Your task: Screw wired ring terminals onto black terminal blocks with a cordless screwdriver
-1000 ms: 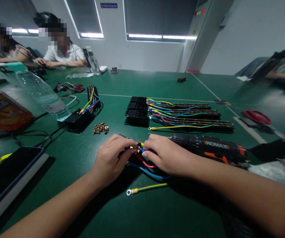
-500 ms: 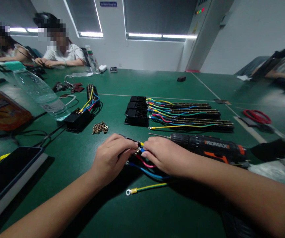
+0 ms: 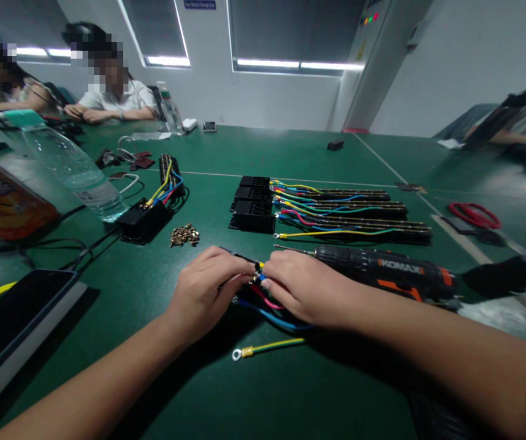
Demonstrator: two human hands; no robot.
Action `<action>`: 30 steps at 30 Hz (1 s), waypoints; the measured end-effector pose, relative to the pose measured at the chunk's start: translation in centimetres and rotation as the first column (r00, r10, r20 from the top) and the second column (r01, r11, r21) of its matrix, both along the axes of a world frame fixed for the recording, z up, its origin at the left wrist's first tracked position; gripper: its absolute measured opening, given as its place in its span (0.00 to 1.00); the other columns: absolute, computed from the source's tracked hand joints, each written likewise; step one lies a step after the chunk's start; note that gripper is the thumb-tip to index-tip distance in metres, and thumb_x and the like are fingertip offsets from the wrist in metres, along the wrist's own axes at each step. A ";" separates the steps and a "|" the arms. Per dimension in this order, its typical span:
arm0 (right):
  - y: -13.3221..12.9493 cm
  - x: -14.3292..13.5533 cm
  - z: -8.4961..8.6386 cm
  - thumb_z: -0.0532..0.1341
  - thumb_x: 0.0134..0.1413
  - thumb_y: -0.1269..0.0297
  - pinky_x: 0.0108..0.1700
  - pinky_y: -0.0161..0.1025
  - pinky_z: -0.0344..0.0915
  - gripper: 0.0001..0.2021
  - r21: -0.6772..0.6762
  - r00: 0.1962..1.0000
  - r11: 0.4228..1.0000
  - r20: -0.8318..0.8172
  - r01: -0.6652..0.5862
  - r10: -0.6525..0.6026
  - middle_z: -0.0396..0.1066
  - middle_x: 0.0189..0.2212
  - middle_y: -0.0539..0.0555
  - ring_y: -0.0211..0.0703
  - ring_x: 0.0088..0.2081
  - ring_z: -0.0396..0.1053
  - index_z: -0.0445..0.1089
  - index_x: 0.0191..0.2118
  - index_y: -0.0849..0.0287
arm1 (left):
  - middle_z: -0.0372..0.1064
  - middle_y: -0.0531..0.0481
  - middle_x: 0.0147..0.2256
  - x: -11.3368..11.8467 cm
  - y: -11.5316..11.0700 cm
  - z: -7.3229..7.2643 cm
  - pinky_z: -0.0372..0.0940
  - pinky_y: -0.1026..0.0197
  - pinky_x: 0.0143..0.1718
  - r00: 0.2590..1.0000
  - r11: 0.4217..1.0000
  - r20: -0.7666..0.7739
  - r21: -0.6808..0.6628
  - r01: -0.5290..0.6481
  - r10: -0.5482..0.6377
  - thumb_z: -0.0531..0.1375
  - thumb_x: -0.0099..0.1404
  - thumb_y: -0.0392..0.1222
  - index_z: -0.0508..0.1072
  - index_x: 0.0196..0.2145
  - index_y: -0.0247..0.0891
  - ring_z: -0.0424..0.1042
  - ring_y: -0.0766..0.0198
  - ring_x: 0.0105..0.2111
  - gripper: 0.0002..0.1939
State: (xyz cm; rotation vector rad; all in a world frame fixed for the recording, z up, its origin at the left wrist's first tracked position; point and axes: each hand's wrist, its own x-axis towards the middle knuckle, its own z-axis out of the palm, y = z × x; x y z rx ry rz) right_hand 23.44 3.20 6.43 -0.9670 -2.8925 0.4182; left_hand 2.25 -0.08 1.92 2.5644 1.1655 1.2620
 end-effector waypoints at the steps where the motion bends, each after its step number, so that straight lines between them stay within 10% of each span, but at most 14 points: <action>1: 0.0 0.0 0.0 0.50 0.69 0.63 0.46 0.43 0.63 0.15 -0.001 1.000 1.000 -0.005 0.001 -0.001 0.72 0.39 0.59 0.47 0.41 0.67 0.73 0.44 0.64 | 0.76 0.53 0.36 0.0 0.0 0.0 0.67 0.64 0.39 1.000 1.000 -0.001 0.001 0.001 -0.001 0.62 0.66 0.28 0.74 0.42 0.38 0.70 0.67 0.36 0.09; 30: -0.2 0.0 0.3 0.53 0.67 0.63 0.43 0.42 0.62 0.12 0.047 0.999 0.998 0.016 0.031 -0.032 0.72 0.37 0.58 0.47 0.39 0.66 0.72 0.41 0.63 | 0.77 0.52 0.37 0.0 0.2 0.5 0.66 0.63 0.40 0.999 0.998 -0.013 -0.051 0.042 -0.042 0.61 0.67 0.29 0.76 0.41 0.39 0.72 0.65 0.37 0.08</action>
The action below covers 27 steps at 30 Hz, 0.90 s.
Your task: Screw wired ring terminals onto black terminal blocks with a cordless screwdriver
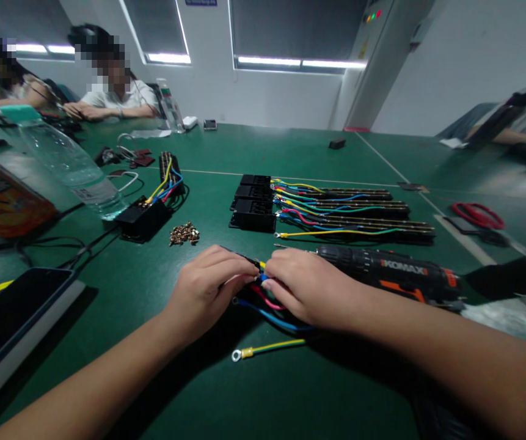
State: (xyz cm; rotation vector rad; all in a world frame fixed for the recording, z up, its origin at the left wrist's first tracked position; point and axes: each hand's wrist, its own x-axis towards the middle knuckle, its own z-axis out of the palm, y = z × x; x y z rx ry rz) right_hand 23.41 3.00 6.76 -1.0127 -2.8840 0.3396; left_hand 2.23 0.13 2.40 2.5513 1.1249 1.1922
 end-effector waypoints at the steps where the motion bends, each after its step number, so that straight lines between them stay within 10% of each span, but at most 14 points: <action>1: 0.0 0.0 0.0 0.53 0.67 0.63 0.43 0.42 0.62 0.12 0.000 1.000 1.000 -0.001 0.000 0.000 0.72 0.37 0.57 0.47 0.39 0.66 0.72 0.41 0.63 | 0.77 0.52 0.37 0.0 0.0 0.0 0.66 0.63 0.40 1.000 1.000 -0.003 0.000 0.002 -0.002 0.61 0.67 0.30 0.76 0.41 0.39 0.72 0.66 0.37 0.08; 27: 0.1 -0.1 0.1 0.54 0.67 0.62 0.41 0.41 0.61 0.12 -0.019 1.000 1.000 0.006 0.024 -0.024 0.72 0.35 0.57 0.45 0.37 0.68 0.72 0.38 0.62 | 0.76 0.51 0.35 0.0 -0.1 -0.1 0.66 0.63 0.36 0.999 0.998 0.001 -0.042 -0.048 0.048 0.61 0.68 0.34 0.74 0.44 0.39 0.73 0.66 0.34 0.08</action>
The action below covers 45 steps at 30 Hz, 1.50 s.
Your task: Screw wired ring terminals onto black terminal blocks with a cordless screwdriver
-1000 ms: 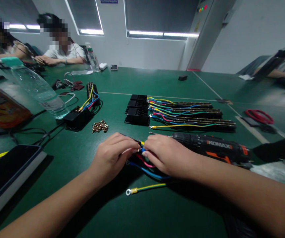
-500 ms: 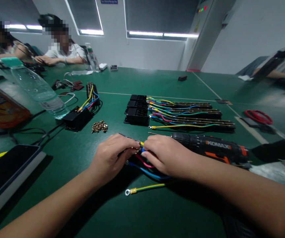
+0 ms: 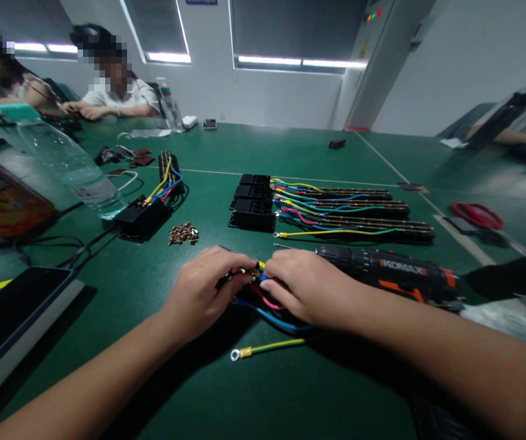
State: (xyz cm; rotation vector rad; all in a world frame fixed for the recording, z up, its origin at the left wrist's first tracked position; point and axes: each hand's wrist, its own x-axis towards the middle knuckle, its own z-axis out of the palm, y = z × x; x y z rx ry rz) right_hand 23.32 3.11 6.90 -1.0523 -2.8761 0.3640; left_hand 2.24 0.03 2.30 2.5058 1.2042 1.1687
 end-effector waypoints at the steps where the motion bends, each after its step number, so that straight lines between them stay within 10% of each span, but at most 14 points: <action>1: 0.0 0.0 0.0 0.54 0.67 0.62 0.41 0.41 0.61 0.12 -0.001 1.000 1.000 0.001 0.000 0.000 0.72 0.35 0.57 0.45 0.37 0.68 0.72 0.38 0.62 | 0.76 0.51 0.35 0.0 0.0 0.0 0.66 0.63 0.36 1.000 1.000 -0.001 0.002 -0.002 0.002 0.61 0.68 0.34 0.74 0.45 0.39 0.73 0.65 0.34 0.08; 13: -0.2 0.1 0.0 0.55 0.67 0.62 0.41 0.41 0.61 0.12 0.021 1.000 1.000 0.025 -0.014 0.014 0.72 0.36 0.58 0.46 0.38 0.68 0.73 0.39 0.63 | 0.76 0.50 0.35 -0.1 0.1 0.1 0.67 0.63 0.35 1.000 1.000 -0.002 0.010 -0.009 0.009 0.62 0.68 0.35 0.74 0.47 0.39 0.73 0.66 0.33 0.09; 20: -0.3 0.2 0.1 0.54 0.67 0.62 0.41 0.41 0.62 0.12 0.026 1.000 1.000 0.026 -0.005 0.005 0.72 0.37 0.58 0.46 0.38 0.69 0.72 0.39 0.62 | 0.77 0.46 0.44 -1.2 0.6 0.0 0.67 0.49 0.52 0.984 0.976 -0.175 0.216 -0.001 0.039 0.63 0.66 0.36 0.74 0.45 0.38 0.72 0.55 0.48 0.10; 45: -0.5 0.3 0.6 0.55 0.64 0.63 0.40 0.41 0.64 0.10 0.049 0.995 0.998 0.089 0.033 -0.037 0.73 0.37 0.58 0.47 0.38 0.70 0.71 0.37 0.61 | 0.68 0.39 0.59 -3.1 0.9 0.2 0.67 0.45 0.60 0.908 0.994 -0.406 -0.006 0.108 -0.101 0.57 0.70 0.38 0.68 0.56 0.37 0.67 0.51 0.60 0.17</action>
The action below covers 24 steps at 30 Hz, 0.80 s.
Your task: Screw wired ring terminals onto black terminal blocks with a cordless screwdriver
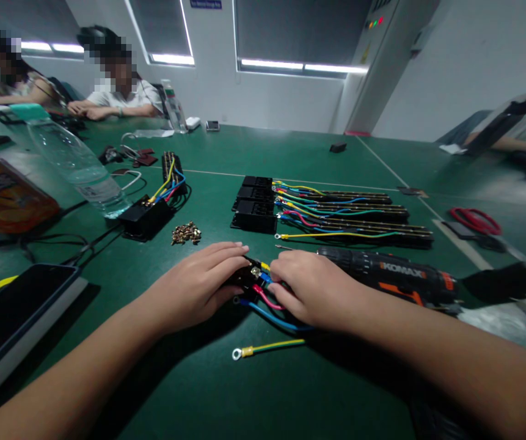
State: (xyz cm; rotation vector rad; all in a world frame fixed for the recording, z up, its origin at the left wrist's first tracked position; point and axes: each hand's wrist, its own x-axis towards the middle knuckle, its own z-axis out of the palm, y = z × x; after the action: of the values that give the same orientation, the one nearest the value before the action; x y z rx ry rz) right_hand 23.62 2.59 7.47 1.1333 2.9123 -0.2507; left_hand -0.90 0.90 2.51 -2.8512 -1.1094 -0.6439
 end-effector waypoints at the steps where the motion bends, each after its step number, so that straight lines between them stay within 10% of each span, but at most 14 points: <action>1: 0.0 0.0 0.0 0.54 0.64 0.63 0.40 0.41 0.64 0.10 0.005 1.000 1.000 -0.004 -0.001 0.001 0.73 0.36 0.58 0.47 0.38 0.70 0.71 0.37 0.61 | 0.68 0.38 0.59 0.0 -0.1 0.0 0.67 0.45 0.60 1.000 1.000 0.002 0.007 0.001 -0.001 0.57 0.70 0.38 0.67 0.56 0.37 0.67 0.51 0.60 0.17; 24: 0.1 -0.3 -0.9 0.55 0.64 0.64 0.41 0.42 0.64 0.10 0.044 1.000 0.999 -0.005 -0.015 0.015 0.74 0.36 0.57 0.48 0.38 0.71 0.72 0.37 0.61 | 0.64 0.36 0.62 1.6 -1.4 -1.0 0.64 0.37 0.62 0.994 0.992 -0.010 0.057 -0.110 0.111 0.56 0.69 0.35 0.66 0.57 0.35 0.62 0.47 0.64 0.19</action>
State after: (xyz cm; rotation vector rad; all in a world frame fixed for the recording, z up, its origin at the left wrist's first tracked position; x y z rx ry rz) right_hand 23.33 2.73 6.54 1.1180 2.9443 -0.1910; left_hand 0.69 -0.55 1.48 -2.7199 -1.2167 -0.6383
